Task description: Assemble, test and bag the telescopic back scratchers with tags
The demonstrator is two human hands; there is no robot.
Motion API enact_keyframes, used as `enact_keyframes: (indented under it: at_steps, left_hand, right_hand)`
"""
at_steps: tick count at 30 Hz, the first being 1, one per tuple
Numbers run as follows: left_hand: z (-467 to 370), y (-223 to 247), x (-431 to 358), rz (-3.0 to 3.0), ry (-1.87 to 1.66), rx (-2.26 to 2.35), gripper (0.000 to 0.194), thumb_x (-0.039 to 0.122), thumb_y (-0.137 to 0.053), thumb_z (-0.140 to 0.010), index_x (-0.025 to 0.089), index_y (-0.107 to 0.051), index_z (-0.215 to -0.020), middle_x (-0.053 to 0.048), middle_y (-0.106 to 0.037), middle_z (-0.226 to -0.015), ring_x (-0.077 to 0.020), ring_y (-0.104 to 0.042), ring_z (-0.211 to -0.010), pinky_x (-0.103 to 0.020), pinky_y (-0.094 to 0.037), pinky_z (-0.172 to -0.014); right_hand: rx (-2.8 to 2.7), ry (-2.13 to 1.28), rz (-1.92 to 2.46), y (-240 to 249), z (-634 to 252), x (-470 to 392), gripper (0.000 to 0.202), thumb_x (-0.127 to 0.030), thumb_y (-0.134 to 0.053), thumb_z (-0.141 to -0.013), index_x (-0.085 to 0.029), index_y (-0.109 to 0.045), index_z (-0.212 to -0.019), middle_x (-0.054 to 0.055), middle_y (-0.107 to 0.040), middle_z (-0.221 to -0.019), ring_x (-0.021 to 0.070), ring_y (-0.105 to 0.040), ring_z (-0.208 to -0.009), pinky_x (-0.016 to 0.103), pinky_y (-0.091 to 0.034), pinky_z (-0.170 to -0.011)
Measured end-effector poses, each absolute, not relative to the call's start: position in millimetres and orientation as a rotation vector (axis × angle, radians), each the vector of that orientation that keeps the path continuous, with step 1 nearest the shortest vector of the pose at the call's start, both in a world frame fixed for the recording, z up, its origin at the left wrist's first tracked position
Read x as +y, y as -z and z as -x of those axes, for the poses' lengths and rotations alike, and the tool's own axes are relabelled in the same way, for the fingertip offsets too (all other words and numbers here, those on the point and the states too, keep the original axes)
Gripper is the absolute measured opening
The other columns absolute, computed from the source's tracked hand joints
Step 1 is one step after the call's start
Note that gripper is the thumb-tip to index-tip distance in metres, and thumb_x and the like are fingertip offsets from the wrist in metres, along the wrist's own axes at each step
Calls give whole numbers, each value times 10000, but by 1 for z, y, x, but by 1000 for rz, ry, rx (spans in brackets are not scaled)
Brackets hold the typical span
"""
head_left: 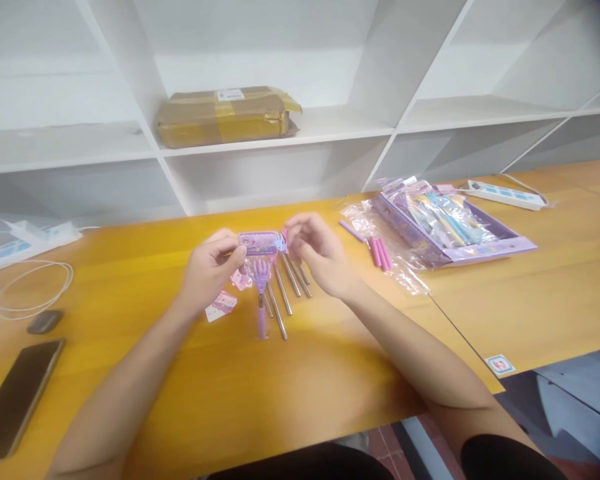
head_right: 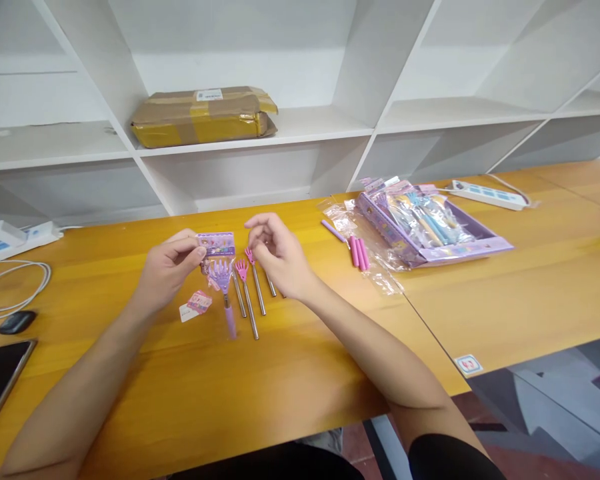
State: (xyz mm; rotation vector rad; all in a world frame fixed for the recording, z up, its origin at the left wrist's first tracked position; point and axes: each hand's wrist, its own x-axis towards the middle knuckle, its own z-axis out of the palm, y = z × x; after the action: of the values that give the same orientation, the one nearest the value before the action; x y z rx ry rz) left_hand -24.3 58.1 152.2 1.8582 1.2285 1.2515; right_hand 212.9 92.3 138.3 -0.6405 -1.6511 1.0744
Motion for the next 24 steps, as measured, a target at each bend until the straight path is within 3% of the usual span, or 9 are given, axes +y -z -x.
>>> enact_keyframes:
  at_steps: [3, 5, 11, 14, 18, 20, 24]
  left_hand:
    - [22, -146, 60, -1787, -1392, 1234, 333, 282, -641, -998, 182, -629, -680, -10, -523, -787, -158, -517, -768, -291, -423, -721]
    - [16, -139, 60, -1662, -1528, 1225, 383, 334, -670, -997, 184, -603, -651, -8, -500, -766, -154, -497, -746, -279, -421, -683]
    - [-15, -116, 50, -1177, -1693, 1012, 435, 464, -790, -927, 179, -591, -667, 14, -485, -736, -112, -478, -641, -227, -425, -562]
    - [-30, -104, 45, -938, -1660, 886, 362, 455, -826, -895, 170, -640, -773, 20, -544, -750, -88, -512, -611, -199, -463, -554]
    - [-43, -76, 42, -837, -1580, 790, 274, 422, -738, -939, 213, -646, -1091, -9, -659, -918, -118, -633, -688, -207, -527, -562]
    - [-47, -55, 38, -896, -1511, 793, 256, 420, -651, -988, 236, -589, -1154, 0, -647, -950, -116, -631, -657, -208, -519, -520]
    - [-55, -15, 21, -1298, -1154, 884, 284, 458, -516, -1079, 230, -537, -1245, 11, -613, -881, -122, -612, -600, -202, -470, -452]
  right_hand:
    - [-1824, -1125, 748, -131, -208, 78, 163, -338, -512, -1083, -219, -576, -1174, 6, -638, -962, 146, -604, -831, 310, -504, -790]
    - [-1944, -1176, 816, -120, -206, 60, 208, -384, -579, -1070, -209, -594, -1181, 24, -680, -1007, 154, -621, -856, 308, -501, -798]
    - [-2011, -1294, 895, -74, -215, 0, 189, -284, -781, -935, -203, -644, -1037, 9, -704, -975, 148, -637, -833, 275, -482, -783]
    - [-2022, -1309, 950, -62, -224, -22, 114, -272, -726, -971, -200, -640, -948, -9, -670, -871, 144, -602, -786, 271, -472, -763]
    - [-1961, -1304, 1040, -58, -251, -24, 183, -345, -641, -1033, -200, -675, -927, 19, -701, -888, 169, -640, -806, 290, -511, -766]
    - [-1873, -1183, 1130, -60, -281, -5, 224, -413, -630, -1038, -209, -720, -1014, 45, -743, -959, 193, -688, -850, 309, -543, -783]
    - [-1676, -500, 1435, -71, -380, 67, 363, -498, -660, -985, -225, -732, -1213, 86, -775, -1024, 241, -710, -899, 367, -552, -838]
